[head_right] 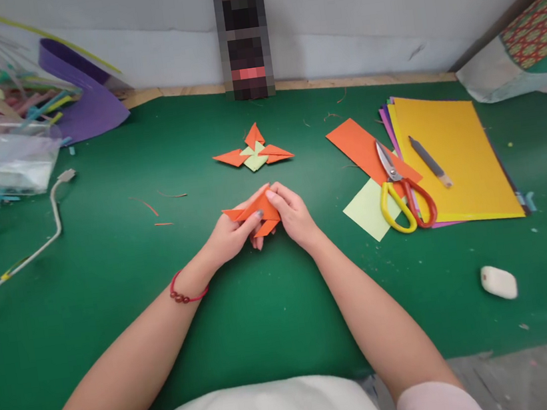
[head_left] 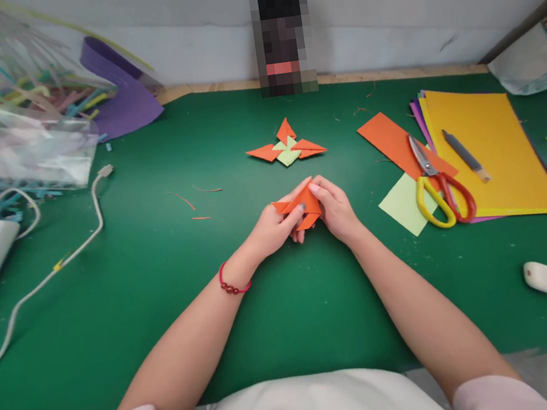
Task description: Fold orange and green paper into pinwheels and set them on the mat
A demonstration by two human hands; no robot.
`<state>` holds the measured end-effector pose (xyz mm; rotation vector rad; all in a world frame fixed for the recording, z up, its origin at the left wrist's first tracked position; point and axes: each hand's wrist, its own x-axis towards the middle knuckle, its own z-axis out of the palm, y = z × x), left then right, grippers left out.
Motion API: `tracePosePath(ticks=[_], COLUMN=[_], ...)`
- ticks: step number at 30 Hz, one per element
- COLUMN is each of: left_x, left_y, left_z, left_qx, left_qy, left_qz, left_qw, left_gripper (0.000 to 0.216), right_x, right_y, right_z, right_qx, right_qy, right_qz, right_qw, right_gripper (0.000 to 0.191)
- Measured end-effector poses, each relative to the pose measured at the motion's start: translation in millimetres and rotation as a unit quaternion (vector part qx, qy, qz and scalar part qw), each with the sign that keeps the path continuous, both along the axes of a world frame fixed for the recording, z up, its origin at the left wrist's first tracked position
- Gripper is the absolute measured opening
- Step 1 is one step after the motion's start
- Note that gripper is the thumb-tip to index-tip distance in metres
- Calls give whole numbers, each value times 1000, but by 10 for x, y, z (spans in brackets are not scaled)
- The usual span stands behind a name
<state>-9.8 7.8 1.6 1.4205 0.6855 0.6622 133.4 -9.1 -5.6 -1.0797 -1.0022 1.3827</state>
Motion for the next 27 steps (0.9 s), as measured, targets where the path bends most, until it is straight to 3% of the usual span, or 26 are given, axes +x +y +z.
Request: tracePosePath(ticks=[5, 11, 17, 23, 27], left_x=[-4, -9, -10, -9, -4], left_y=[-3, 2, -5, -9, -11], left_z=[14, 14, 26, 23, 17], left_qx=[-6, 5, -4, -3, 6], left_qy=[-4, 4, 4, 10, 11], left_qz=[3, -1, 7, -2, -6], left_qw=[1000, 1000, 1000, 1000, 1000], left_gripper=[54, 54, 53, 54, 54], right_x=[4, -1, -3, 12, 6], right_y=[-21, -28, -32, 11, 19], right_z=[21, 27, 67, -39, -37], right_qx=[-5, -7, -12, -11, -9], right_qy=[11, 26, 22, -9, 5], right_qz=[50, 21, 66, -26, -33], right_qw=[999, 999, 997, 1000, 999], right_gripper=[31, 29, 31, 37, 39])
